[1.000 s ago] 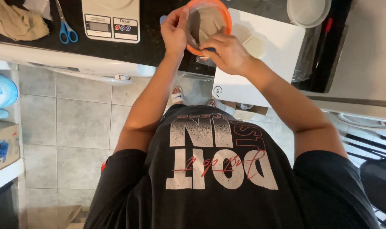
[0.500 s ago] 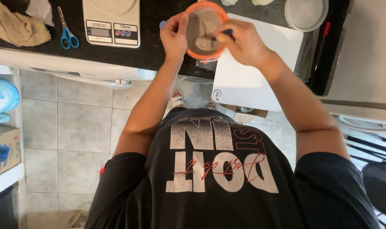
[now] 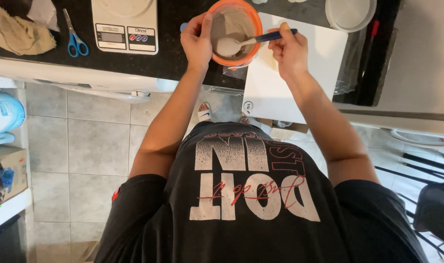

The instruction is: Stirring a grey mixture and pouring it into a hexagonal mold on a clean white board

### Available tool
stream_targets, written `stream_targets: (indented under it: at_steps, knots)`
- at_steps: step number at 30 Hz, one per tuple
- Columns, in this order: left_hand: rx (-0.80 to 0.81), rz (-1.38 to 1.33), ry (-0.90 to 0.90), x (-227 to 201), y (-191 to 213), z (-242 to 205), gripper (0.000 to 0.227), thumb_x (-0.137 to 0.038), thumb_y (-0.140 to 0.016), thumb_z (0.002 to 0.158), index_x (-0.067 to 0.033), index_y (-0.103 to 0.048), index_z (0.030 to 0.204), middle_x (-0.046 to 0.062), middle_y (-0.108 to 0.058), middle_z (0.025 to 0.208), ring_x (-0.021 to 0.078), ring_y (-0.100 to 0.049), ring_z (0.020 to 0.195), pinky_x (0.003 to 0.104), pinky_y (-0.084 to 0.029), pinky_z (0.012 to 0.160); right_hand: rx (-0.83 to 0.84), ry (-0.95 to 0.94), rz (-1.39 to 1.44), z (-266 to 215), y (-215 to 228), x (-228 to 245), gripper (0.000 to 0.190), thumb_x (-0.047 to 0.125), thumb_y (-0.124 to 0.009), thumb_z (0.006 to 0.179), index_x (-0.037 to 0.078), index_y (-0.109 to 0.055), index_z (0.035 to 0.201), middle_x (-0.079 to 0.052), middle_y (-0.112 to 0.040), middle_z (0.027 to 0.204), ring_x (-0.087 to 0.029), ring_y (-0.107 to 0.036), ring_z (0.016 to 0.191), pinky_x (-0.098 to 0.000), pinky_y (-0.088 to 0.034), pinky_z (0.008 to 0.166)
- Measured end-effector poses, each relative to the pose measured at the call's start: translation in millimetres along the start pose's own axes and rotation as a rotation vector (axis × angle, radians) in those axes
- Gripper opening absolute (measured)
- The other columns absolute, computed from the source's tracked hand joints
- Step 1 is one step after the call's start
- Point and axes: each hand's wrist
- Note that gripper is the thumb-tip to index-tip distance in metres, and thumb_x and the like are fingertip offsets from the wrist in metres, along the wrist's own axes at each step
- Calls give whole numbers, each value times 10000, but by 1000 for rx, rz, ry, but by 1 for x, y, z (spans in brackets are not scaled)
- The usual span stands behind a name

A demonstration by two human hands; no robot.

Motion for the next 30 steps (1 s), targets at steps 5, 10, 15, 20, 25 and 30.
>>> stream_targets:
  at_steps: [5,10,15,20,25,30]
  knots:
    - [53,-102,-9,1,8,-6,316,-354,-737,927,-47,-786,987,42,-773,929,127,-705,886,251,-561,784,-174,-65,324,-22,10,-7,385,315,-609,962,-53,-719,990,-137,-617,648,-125,-428,524,-221,-205,435]
    - [21,-175,-154,-13,22,-36,172,-251,-638,1032,-83,-662,1061,96,-715,1111,179,-649,1058,316,-500,960,-138,17,461,-22,31,-13,401,319,-600,970,-58,-728,1013,-126,-610,645,-110,-384,519,-225,-168,429]
    - [-69,-13,-129,-39,36,-100,207,-222,-571,1031,-47,-677,1053,109,-716,1068,226,-676,1051,350,-529,985,-115,127,471,-33,82,5,415,329,-642,950,-63,-732,1051,-124,-623,667,-106,-456,524,-220,-206,391]
    - [-247,28,79,-40,42,-158,110,-158,-584,937,-85,-667,937,107,-760,978,222,-719,951,318,-541,936,-118,281,375,-47,149,20,421,354,-613,973,-40,-738,1052,-141,-614,674,-106,-437,497,-225,-220,385]
    - [-323,-35,183,-45,29,-202,140,-190,-563,968,-121,-582,848,60,-690,862,165,-656,855,330,-551,963,-157,399,170,-37,193,-8,439,407,-579,992,-7,-721,1033,-133,-663,668,-78,-457,463,-220,-222,379]
    - [-353,-41,192,-35,19,-229,156,-200,-561,973,-98,-616,869,101,-722,915,216,-711,886,316,-570,943,-76,505,-6,-32,191,-25,431,442,-544,1024,41,-698,1041,-109,-656,678,-75,-403,464,-229,-209,396]
Point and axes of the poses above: each hand's wrist, its own z-axis towards the middle knuckle, its own y-axis out of the back of the hand, x = y × z
